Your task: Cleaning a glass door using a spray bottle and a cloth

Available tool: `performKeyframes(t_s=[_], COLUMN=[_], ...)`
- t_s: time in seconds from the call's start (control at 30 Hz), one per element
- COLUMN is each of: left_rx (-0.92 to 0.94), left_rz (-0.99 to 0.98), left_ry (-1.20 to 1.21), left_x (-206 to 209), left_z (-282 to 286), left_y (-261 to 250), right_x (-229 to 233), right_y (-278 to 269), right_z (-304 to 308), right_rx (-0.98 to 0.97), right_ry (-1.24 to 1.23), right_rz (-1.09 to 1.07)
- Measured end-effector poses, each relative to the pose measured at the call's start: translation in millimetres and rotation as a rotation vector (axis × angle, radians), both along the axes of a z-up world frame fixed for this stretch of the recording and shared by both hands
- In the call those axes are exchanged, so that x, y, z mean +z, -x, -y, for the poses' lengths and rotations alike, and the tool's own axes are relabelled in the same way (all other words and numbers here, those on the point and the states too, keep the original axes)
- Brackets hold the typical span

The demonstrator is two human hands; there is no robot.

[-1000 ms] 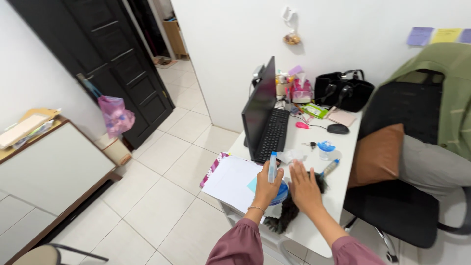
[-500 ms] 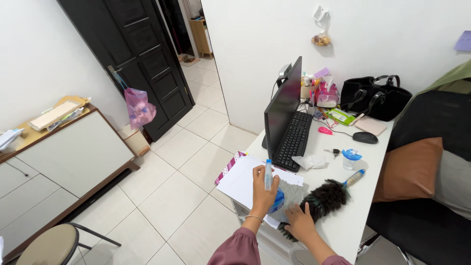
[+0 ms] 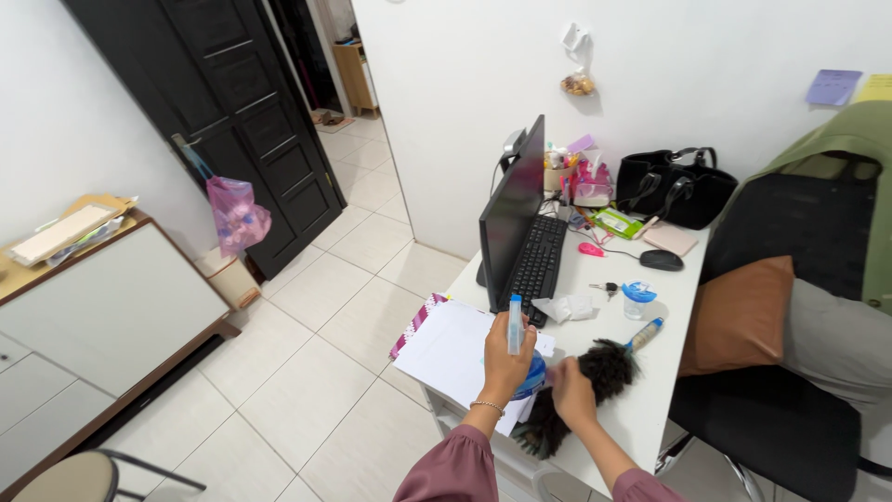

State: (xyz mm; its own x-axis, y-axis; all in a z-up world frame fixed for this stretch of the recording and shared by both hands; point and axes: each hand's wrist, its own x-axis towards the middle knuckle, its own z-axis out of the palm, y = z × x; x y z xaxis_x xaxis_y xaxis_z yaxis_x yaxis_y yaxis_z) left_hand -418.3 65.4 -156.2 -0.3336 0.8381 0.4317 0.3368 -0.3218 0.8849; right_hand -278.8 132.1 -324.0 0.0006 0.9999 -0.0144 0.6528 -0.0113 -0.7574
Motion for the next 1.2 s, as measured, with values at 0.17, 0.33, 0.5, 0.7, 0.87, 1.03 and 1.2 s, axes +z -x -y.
performKeyframes(t_s=[0.17, 0.33, 0.5, 0.7, 0.87, 1.03, 1.2], left_rx=[-0.053, -0.219, -0.473, -0.857, -1.14, -1.459, -1.683], left_rz=[-0.043, -0.035, -0.006, 0.091, 0.128, 0.178, 0.205], left_ry=[-0.07, -0.05, -0.097, -0.157, -0.175, -0.143, -0.103], left_x=[0.5, 17.7, 36.5, 66.2, 77.0, 74.5, 80.3], left_z=[-19.6, -32.2, -37.7, 2.1, 65.9, 145.1, 223.6], left_y=[-18.2, -73.4, -165.8, -283.9, -370.5, -423.1, -461.7], right_x=[-30.7, 16.3, 69.2, 137.1, 180.7, 184.1, 190.1], right_y=[-56.9, -131.8, -258.7, -388.4, -439.9, -466.8, -472.3], right_z=[-78.9, -87.4, -59.3, 80.3, 220.8, 352.9, 479.4], right_rx=[-0.223, -0.337, -0.529, -0.792, -1.039, -1.298, -1.585], right_ry=[-0.073, 0.002, -0.001, -0.267, -0.601, -0.902, -1.22], right_rz=[-0.238, -0.693, -1.018, -1.136, -1.226, -1.206, -0.965])
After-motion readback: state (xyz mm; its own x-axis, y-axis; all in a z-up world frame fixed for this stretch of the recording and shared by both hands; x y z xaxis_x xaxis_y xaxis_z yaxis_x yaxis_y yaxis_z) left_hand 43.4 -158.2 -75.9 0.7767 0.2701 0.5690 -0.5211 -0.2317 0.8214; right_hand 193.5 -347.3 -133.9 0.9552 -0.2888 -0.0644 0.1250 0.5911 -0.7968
